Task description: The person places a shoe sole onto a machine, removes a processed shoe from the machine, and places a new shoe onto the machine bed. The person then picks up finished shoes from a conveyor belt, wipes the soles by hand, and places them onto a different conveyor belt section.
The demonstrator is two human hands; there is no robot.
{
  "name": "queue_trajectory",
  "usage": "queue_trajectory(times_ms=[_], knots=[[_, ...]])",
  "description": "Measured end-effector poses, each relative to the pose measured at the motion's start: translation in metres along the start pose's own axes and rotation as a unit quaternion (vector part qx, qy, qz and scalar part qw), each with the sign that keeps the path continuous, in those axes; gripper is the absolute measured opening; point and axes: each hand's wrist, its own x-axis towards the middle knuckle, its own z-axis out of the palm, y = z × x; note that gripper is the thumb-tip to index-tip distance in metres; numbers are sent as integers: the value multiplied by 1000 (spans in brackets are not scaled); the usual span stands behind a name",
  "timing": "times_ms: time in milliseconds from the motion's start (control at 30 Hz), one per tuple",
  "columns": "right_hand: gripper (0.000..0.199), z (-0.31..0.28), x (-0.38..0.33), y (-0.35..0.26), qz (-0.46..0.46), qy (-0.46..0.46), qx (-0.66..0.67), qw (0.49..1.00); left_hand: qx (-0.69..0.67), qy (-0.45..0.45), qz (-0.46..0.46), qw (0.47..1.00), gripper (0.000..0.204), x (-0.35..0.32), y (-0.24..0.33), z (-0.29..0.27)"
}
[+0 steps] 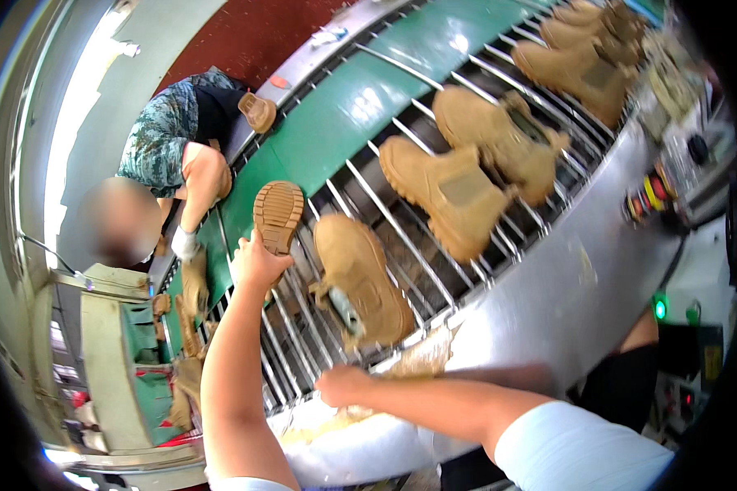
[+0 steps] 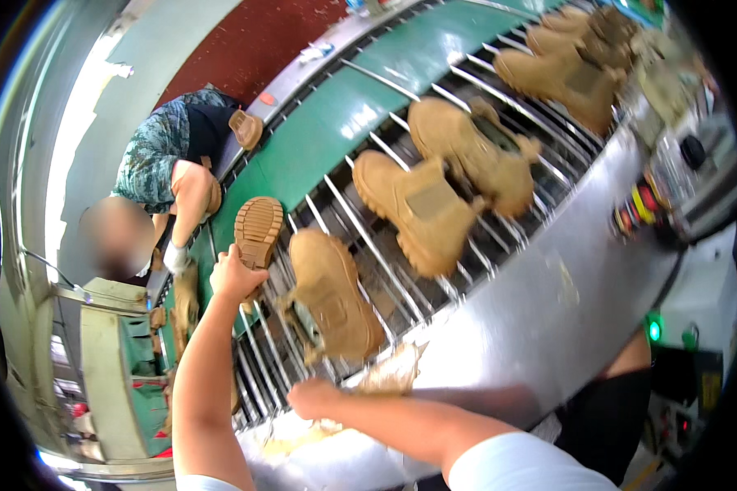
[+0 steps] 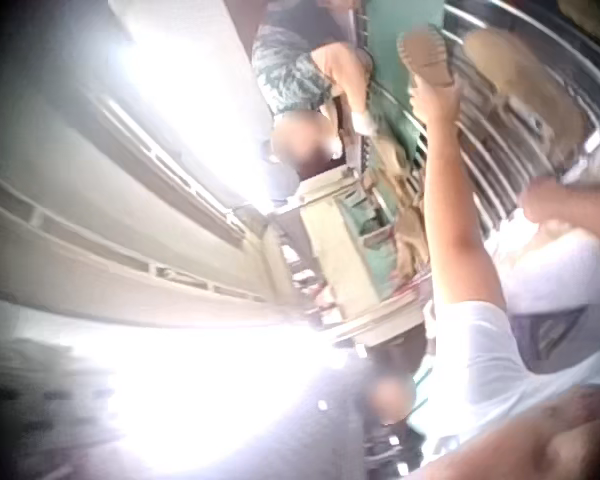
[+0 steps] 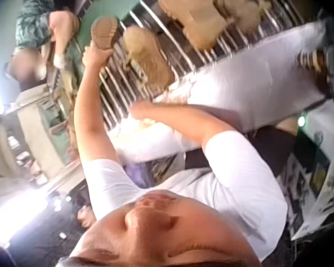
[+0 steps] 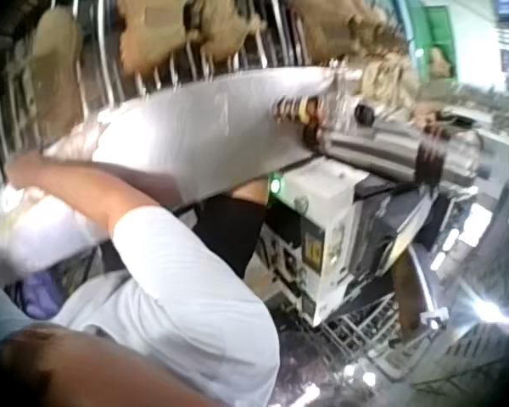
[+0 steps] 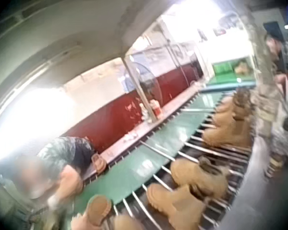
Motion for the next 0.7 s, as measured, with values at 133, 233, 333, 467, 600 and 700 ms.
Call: queue_trajectory(times_ms=[133, 233, 333, 467, 600, 700], knots=[[21, 11, -20, -1, 26, 87, -37, 995, -231, -67, -75, 968, 60, -77, -39, -10], [26, 37, -56, -4, -14, 252, 25, 967, -403, -62, -131, 903, 45, -161, -78, 4], [33, 57, -104, -14, 81, 357, 307, 878, -569, -62, -161, 804, 34, -264, -71, -19], [39, 114, -137, 11, 155, 395, 459, 781, -621, 57, -135, 770, 45, -361, -72, -14], [39, 116, -218, -23, 140, 277, 421, 852, -621, 12, -131, 772, 80, -426, -50, -1], [29, 110, -279, -24, 139, 270, 373, 877, -643, 21, -193, 741, 84, -438, -59, 62]])
